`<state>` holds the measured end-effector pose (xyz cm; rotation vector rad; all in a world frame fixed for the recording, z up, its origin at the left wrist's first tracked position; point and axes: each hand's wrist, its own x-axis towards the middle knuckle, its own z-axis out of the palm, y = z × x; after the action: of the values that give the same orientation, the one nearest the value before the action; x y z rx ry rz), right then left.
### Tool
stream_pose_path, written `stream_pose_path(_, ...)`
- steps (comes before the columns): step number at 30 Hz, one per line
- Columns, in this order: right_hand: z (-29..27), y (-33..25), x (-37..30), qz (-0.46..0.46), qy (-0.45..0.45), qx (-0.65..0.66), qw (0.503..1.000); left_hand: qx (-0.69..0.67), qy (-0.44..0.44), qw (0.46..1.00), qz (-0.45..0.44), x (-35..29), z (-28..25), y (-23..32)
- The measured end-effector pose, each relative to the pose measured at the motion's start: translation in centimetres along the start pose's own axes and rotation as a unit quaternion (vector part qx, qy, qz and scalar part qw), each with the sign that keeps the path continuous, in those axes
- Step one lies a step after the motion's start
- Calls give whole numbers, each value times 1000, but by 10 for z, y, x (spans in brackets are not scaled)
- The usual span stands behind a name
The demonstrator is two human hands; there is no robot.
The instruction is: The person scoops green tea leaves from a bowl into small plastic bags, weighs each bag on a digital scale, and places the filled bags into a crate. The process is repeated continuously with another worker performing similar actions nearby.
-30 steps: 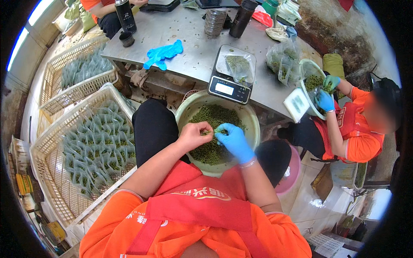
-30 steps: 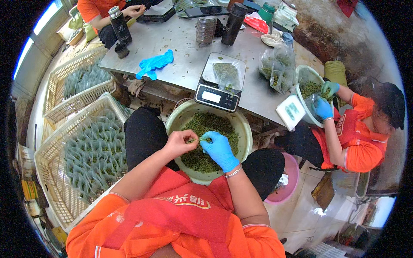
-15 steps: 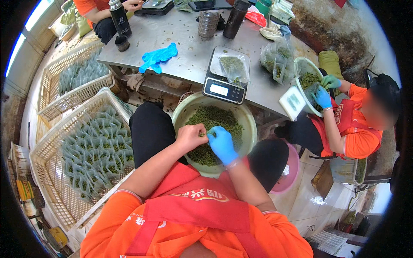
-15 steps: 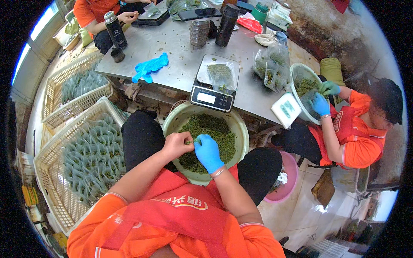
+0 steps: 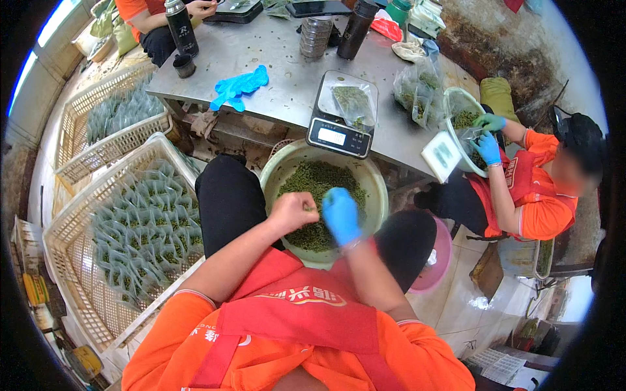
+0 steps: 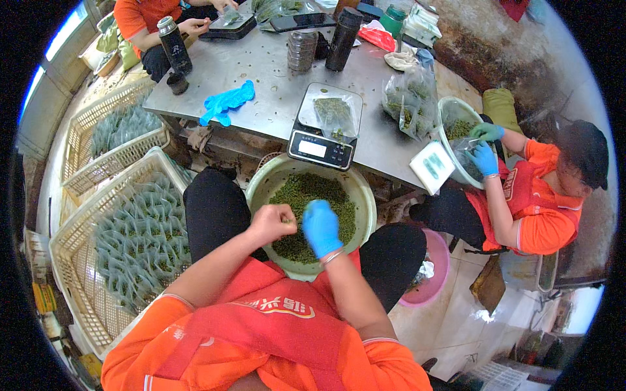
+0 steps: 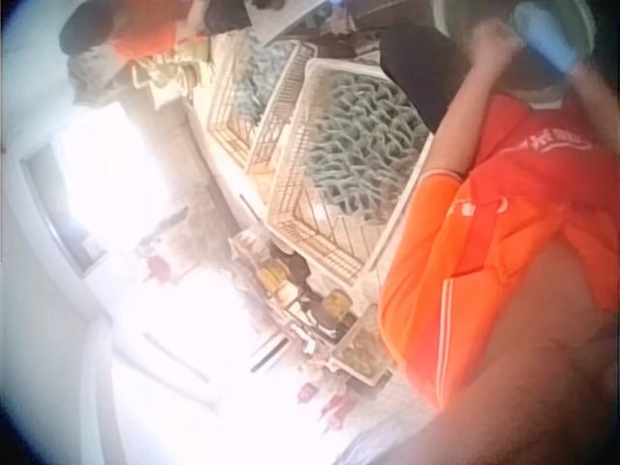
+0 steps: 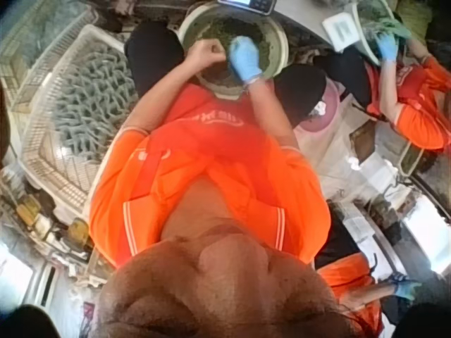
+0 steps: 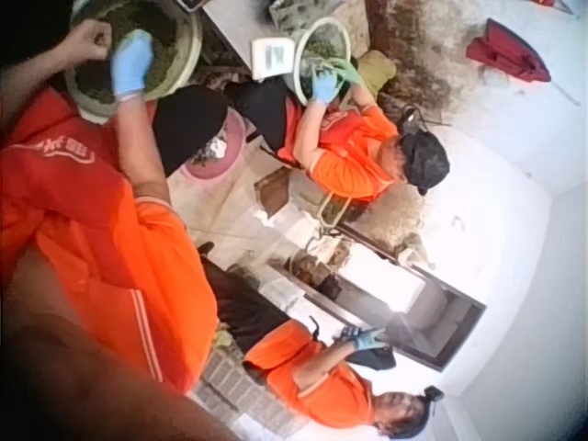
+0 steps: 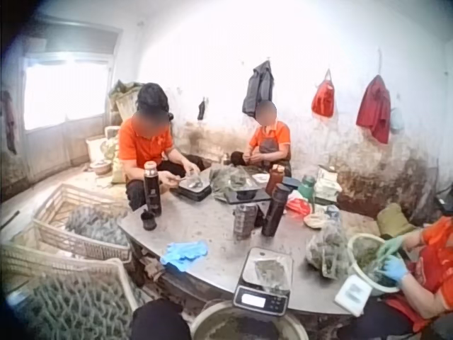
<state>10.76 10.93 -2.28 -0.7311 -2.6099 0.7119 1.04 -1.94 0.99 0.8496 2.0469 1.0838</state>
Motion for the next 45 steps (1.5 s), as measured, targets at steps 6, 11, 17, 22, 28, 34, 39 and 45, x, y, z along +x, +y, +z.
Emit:
stream_pose_path(6,-54,13,2,325,-105,580,739,-87,20,996,-18,2,-8,-2)
stream_pose_path(11,-79,1,47,237,-31,752,614,-160,-40,986,24,8,7,-19)
stream_pose_path(17,-85,3,75,268,-12,758,595,-154,-17,988,27,0,-2,-18)
stream_pose_path(22,-68,3,26,236,-155,540,793,-239,25,962,129,8,2,-18)
stream_pose_path(28,-45,-15,4,236,-297,632,676,-412,-14,910,50,5,-5,-1)
stream_pose_path(34,-44,-29,3,288,-267,613,685,-422,37,905,46,4,-7,-12)
stream_pose_path(39,-48,-15,-3,311,-256,625,669,-420,78,903,47,2,-1,-9)
stream_pose_path(45,-57,1,-14,349,-249,623,654,-453,151,878,31,13,-16,-16)
